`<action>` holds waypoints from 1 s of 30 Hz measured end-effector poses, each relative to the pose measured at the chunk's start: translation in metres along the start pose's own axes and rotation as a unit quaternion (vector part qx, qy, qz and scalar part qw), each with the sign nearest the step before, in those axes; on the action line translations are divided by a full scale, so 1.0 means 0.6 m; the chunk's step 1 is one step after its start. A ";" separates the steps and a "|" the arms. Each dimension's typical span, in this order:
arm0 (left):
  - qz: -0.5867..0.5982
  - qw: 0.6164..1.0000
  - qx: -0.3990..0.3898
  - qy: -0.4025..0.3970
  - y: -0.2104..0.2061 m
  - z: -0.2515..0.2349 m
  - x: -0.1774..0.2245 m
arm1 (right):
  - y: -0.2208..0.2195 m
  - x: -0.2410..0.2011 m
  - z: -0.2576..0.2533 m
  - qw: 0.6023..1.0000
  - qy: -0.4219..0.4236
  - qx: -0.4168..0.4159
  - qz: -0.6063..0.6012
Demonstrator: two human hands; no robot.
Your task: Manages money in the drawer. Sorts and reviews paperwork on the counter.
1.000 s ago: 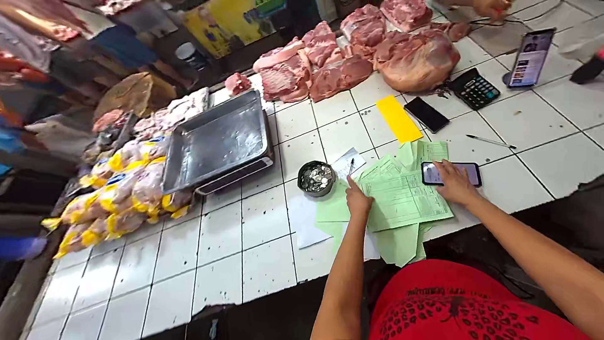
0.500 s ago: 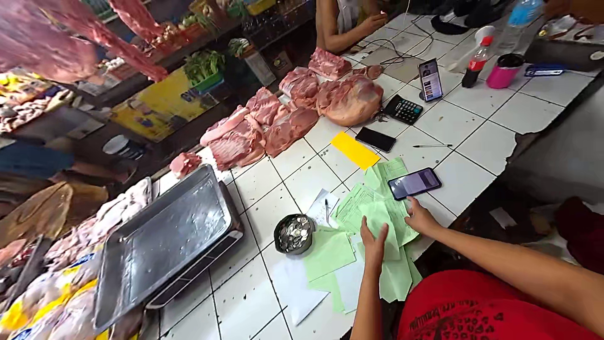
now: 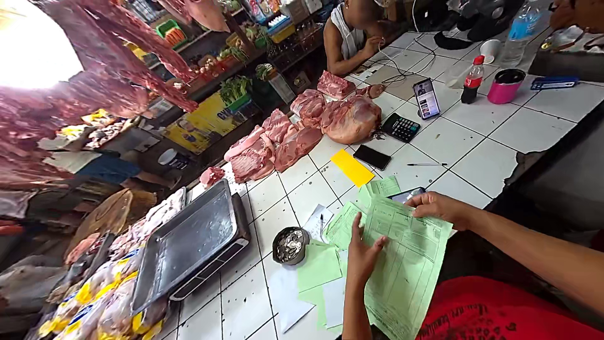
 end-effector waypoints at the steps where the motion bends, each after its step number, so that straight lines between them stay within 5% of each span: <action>1: 0.032 0.999 -0.014 0.007 -0.024 -0.008 0.014 | 0.025 -0.013 0.014 1.000 0.018 0.004 -0.006; 6: 0.084 0.992 0.035 -0.084 -0.129 -0.046 0.114 | 0.206 -0.009 0.087 0.993 0.024 0.088 -0.068; 9: 0.006 0.984 0.161 -0.077 -0.176 -0.068 0.165 | 0.289 0.011 0.141 0.989 0.020 0.119 -0.085; 12: -0.026 0.960 0.267 -0.085 -0.223 -0.086 0.195 | 0.314 0.041 0.184 0.994 -0.020 0.072 -0.075; 22: 0.135 0.910 0.388 -0.055 -0.338 -0.054 0.163 | 0.369 0.062 0.250 0.996 0.011 0.083 -0.025; 26: 0.051 0.944 0.324 -0.038 -0.364 -0.043 0.172 | 0.362 0.049 0.252 0.992 0.088 0.034 0.087; 30: -0.140 0.966 0.203 0.073 -0.403 -0.023 0.157 | 0.338 0.062 0.258 0.947 0.026 -0.078 0.310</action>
Point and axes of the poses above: each hand's wrist, its own z-axis away from the middle knuckle, its own y-axis out of the back of the hand, x = y × z, the point moved 10 cm from there along -z, towards the middle knuckle, and after that the axes turned 13 degrees about -x, right-handed, at the moved point
